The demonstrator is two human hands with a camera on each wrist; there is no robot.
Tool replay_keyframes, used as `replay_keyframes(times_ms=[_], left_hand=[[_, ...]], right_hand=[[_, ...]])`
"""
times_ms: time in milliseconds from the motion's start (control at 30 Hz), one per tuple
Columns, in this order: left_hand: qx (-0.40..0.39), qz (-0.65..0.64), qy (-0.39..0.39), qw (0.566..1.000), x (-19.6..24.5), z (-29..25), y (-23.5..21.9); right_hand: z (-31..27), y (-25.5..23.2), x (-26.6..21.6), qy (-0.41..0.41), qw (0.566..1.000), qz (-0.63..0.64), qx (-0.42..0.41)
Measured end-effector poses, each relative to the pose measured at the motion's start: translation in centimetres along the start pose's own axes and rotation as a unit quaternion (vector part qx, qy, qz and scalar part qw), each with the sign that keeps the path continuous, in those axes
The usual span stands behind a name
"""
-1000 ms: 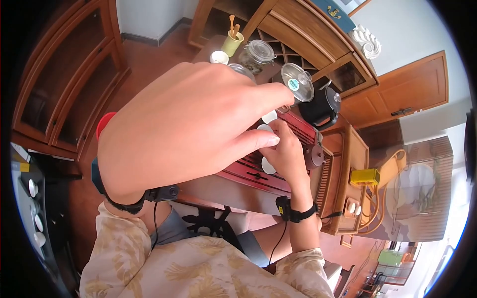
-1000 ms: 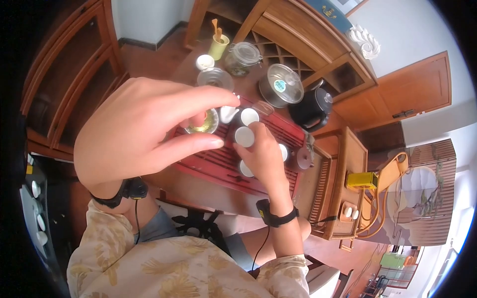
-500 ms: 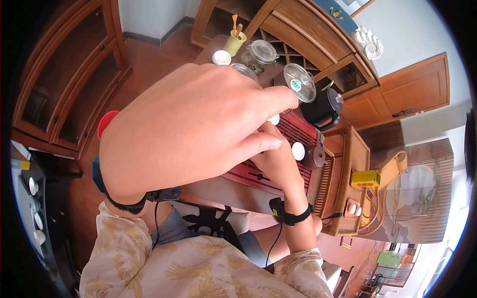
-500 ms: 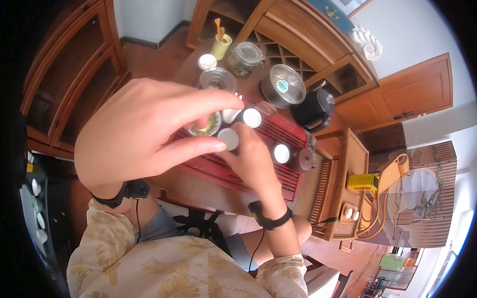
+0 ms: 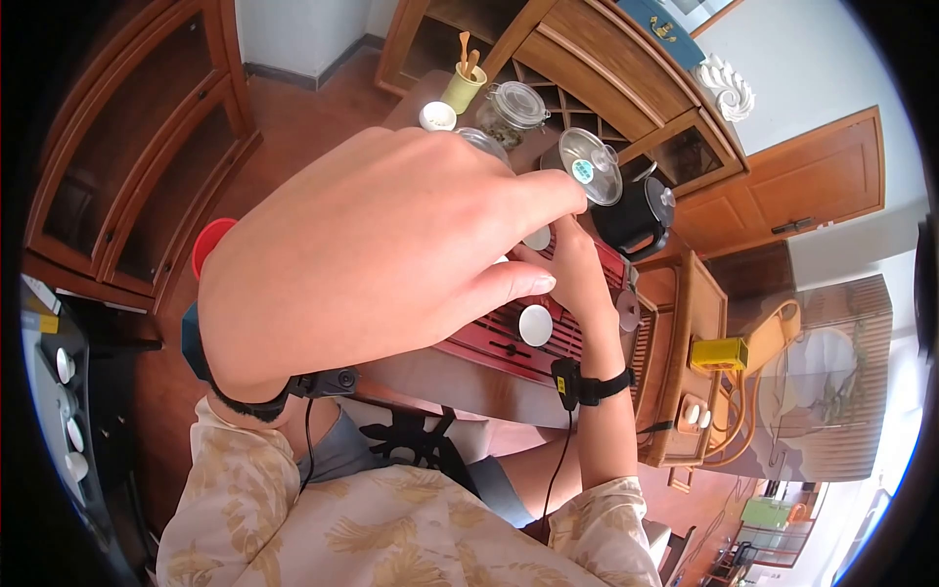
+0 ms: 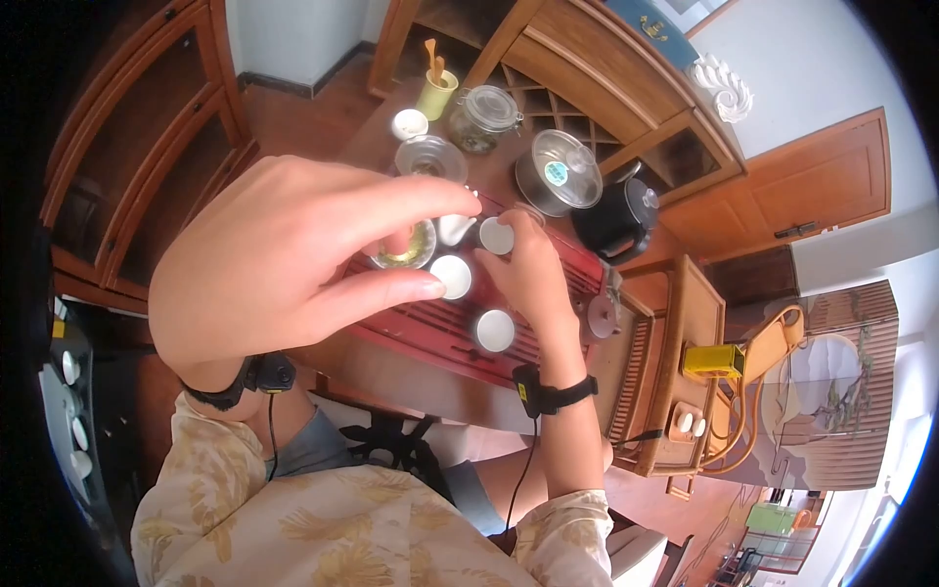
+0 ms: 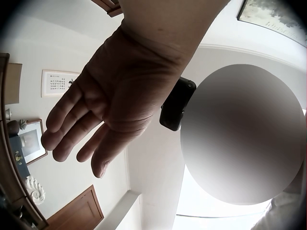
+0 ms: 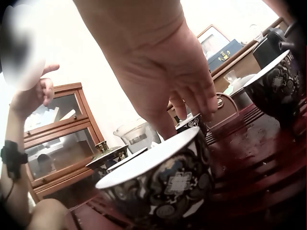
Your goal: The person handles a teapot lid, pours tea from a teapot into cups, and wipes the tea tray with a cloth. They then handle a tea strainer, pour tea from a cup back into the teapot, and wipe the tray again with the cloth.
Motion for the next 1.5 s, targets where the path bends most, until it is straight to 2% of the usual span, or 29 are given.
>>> replay_keyframes(times_ms=[67,167,267,367,500,567,667,767,900,933,1033,1133,1267,1500], left_hand=[[0.003,-0.001,0.001,1.0,-0.1,0.0,-0.1],[0.006,0.001,0.004,1.0,-0.1,0.0,-0.1],[0.005,0.003,0.004,1.0,-0.1,0.0,-0.1],[-0.006,0.01,-0.002,1.0,0.1,0.0,0.0],[-0.016,0.013,-0.002,1.0,0.1,0.1,0.1],[-0.018,0.011,-0.003,1.0,0.0,0.0,0.1],[-0.019,0.009,-0.004,1.0,0.1,0.1,0.2],[-0.021,0.011,-0.008,1.0,0.1,0.0,0.1],[-0.007,0.001,0.001,1.0,0.2,0.0,0.5],[-0.003,-0.002,0.006,1.0,0.2,0.0,0.6],[-0.017,-0.014,0.002,1.0,0.4,0.2,0.8],[-0.015,-0.016,-0.001,1.0,0.3,0.1,1.0],[-0.03,-0.017,-0.011,0.999,0.2,0.3,1.3],[-0.043,-0.034,-0.022,0.998,0.3,0.4,2.2]], right_hand=[[0.0,0.1,0.1,0.004,1.0,-0.01,0.005],[-0.1,0.1,1.2,-0.047,0.997,-0.012,0.062],[-0.2,-0.8,1.9,0.011,0.999,-0.028,0.038],[-0.4,-1.2,2.6,-0.012,0.997,-0.053,0.06],[-0.9,-1.1,3.2,0.007,0.997,-0.041,0.057],[-1.0,-1.5,2.6,0.039,0.998,-0.032,0.04],[-1.8,-2.3,2.6,-0.008,0.996,-0.058,0.074],[-4.1,-4.4,-0.1,0.038,0.996,-0.022,0.084],[-7.9,-5.8,-3.0,0.001,0.998,-0.002,0.068],[-8.7,-5.8,-3.5,0.069,0.997,0.019,0.033],[-10.8,-4.5,-2.8,0.013,1.0,0.014,0.011],[-11.7,-3.2,-2.1,-0.001,1.0,0.004,0.004],[-12.0,-2.9,-2.2,0.11,0.992,0.039,-0.042],[-11.9,-3.9,-3.1,0.027,0.998,0.053,0.019]])
Point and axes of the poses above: each hand's wrist, its own z-axis towards the middle knuckle, its own y-axis out of the palm, x = y × z, the point moved 2 cm from there along z, towards the middle knuckle, and after that the axes turned 14 degrees about x, right-handed, at the moved point
